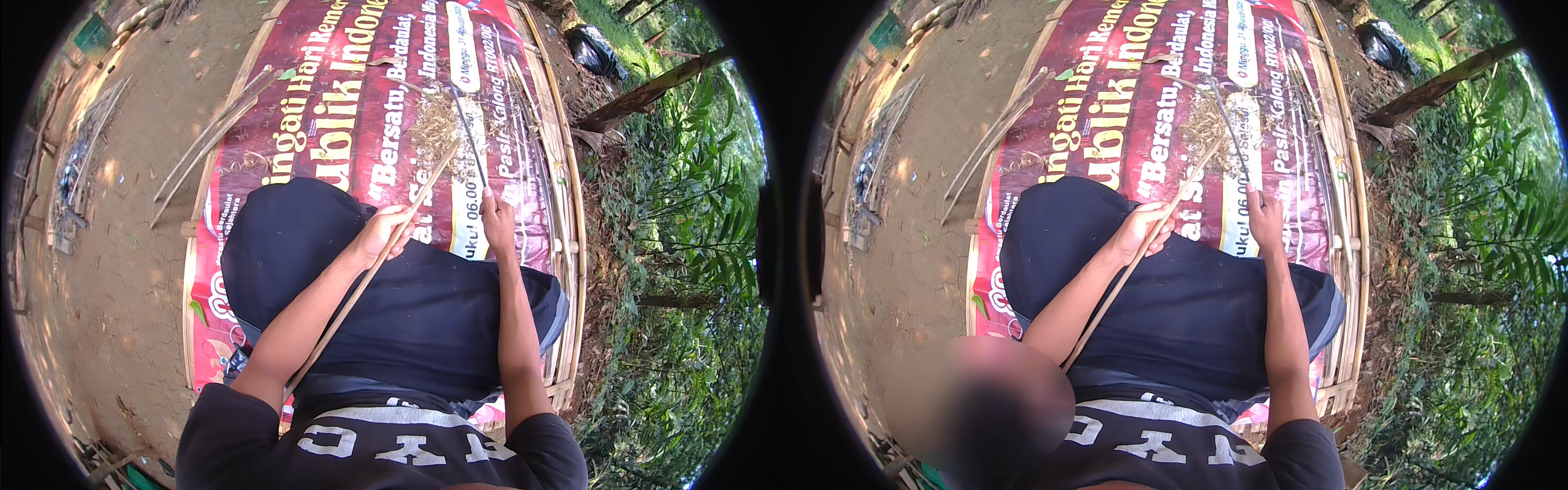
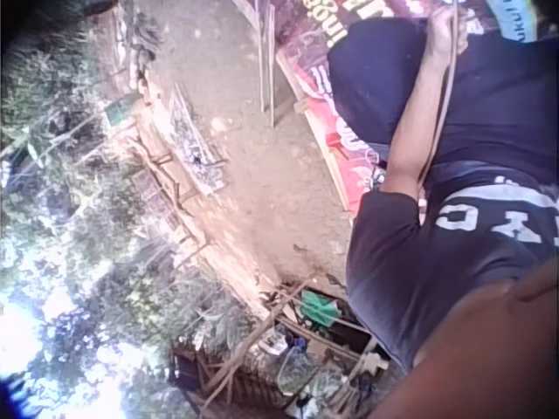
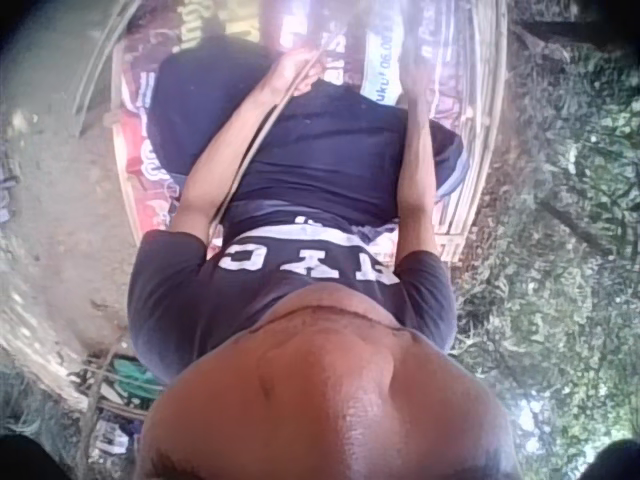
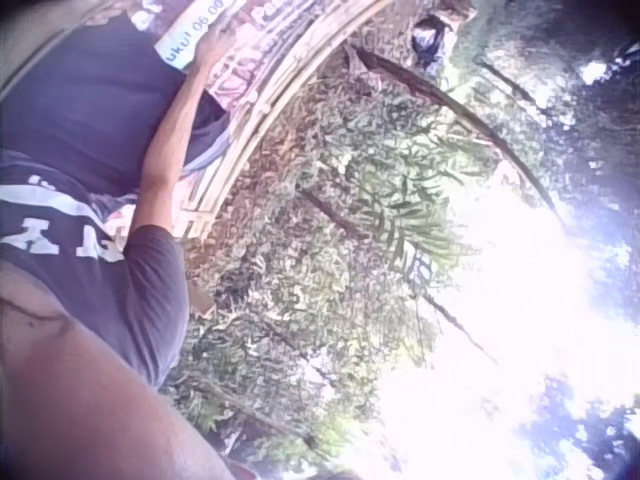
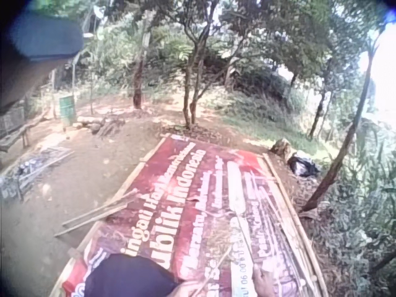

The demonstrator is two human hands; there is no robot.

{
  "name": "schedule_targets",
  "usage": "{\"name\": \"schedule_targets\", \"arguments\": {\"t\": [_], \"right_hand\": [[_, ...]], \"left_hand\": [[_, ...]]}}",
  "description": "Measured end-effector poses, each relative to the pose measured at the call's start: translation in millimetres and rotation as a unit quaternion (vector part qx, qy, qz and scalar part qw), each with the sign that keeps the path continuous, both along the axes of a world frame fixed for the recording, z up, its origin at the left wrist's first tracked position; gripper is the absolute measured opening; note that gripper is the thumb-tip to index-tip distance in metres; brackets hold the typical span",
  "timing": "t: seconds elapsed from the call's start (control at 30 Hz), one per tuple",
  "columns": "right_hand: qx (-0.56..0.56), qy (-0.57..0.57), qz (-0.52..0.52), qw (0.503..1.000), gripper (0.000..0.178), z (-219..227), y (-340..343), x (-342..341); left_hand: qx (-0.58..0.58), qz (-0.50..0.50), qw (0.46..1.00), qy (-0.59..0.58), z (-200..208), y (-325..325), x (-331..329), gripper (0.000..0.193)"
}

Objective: The person sits cross-legged on a tarp and uses a machete to shave and split thin bamboo strips. They hold the bamboo with one hand and repeatedly draw the blade along the strip to remove the outer layer and split it into thinner pieces.

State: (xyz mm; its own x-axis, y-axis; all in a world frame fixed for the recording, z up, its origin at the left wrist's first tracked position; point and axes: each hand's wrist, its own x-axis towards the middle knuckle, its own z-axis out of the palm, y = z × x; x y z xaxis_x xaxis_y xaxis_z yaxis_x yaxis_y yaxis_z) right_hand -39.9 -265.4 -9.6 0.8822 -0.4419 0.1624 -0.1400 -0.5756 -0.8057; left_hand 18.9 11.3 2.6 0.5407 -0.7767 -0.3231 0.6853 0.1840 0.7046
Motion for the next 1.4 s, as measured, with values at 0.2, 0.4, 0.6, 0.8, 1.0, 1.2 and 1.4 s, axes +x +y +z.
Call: {"name": "schedule_targets", "arguments": {"t": [0.2,0.4,0.6,0.8,1.0,1.2,1.4], "right_hand": [[-0.106,0.100,0.167,0.975,0.059,9,45,-11],[-0.089,0.079,0.219,0.968,0.056,8,62,-14],[-0.174,0.041,0.244,0.953,0.058,7,52,-12],[-0.205,0.006,0.263,0.943,0.058,-15,40,-7],[-0.257,-0.046,0.223,0.939,0.059,-25,12,-2],[-0.295,-0.065,0.171,0.938,0.059,-28,-11,-9],[-0.313,-0.076,0.169,0.932,0.061,-25,-23,-8]], "left_hand": [[0.133,0.000,0.967,-0.215,2,-10,-5,0.025],[0.111,-0.004,0.969,-0.221,-1,-9,-11,0.038],[0.163,0.003,0.958,-0.235,6,-14,-18,0.031],[0.169,-0.033,0.955,-0.242,1,-15,-16,0.029],[0.160,-0.020,0.948,-0.273,-2,-20,-10,0.046],[0.124,-0.002,0.958,-0.257,23,-29,-9,0.043],[0.094,0.006,0.969,-0.230,23,-23,-10,0.041]]}}
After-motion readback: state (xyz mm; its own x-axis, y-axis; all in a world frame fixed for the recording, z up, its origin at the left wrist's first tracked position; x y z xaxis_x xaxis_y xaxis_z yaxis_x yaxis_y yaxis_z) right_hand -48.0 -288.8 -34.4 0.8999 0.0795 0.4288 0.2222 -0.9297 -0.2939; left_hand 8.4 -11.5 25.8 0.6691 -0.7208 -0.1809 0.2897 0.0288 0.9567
